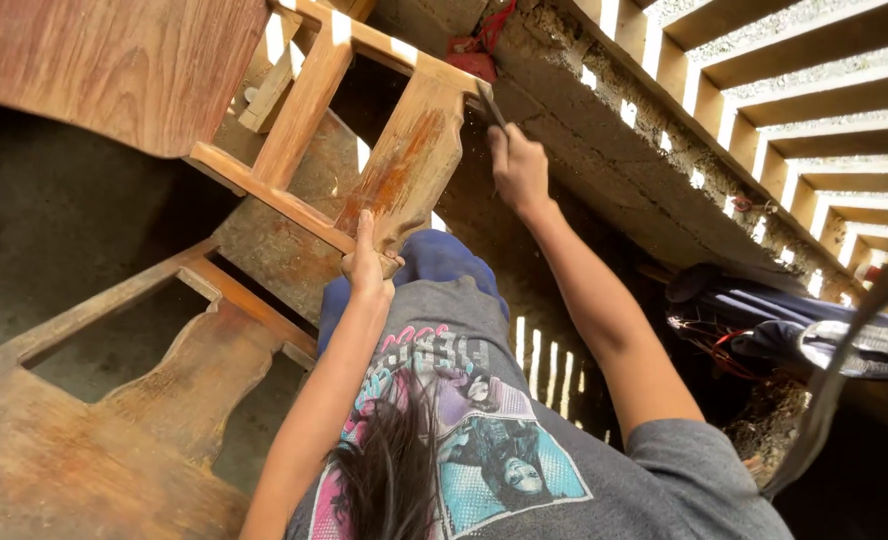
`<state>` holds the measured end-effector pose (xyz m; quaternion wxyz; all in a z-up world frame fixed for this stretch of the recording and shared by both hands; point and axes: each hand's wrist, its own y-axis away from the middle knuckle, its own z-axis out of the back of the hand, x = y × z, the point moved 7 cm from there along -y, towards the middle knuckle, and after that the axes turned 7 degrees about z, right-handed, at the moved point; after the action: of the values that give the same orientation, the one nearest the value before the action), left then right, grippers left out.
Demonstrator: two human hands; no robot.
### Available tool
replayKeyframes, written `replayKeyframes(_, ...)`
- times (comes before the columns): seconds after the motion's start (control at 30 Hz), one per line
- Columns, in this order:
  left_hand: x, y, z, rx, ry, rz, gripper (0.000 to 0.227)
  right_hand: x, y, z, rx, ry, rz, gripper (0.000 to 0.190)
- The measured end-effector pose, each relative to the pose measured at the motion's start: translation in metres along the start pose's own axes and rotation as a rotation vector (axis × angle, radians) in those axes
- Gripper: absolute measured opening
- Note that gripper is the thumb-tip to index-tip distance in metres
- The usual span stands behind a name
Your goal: Scraping the wooden frame of a chair using a hand tool to prepare the surface for refinishing.
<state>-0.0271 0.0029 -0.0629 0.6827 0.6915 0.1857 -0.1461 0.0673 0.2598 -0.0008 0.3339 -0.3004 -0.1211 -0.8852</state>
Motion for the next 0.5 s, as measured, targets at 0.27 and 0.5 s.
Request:
replayKeyframes(0.27,-0.018,0.032,-0.01,0.034,0.026,0.013,0.054,-0.002,0.009,-0.031,-0.031,-0.027,0.117,0.031)
replayKeyframes(0.5,-0.001,0.017,-0.009,0.376,0.296,0.203,0.075,0.022,0.02,-0.019,-0.065,-0.065,0.104,0.02)
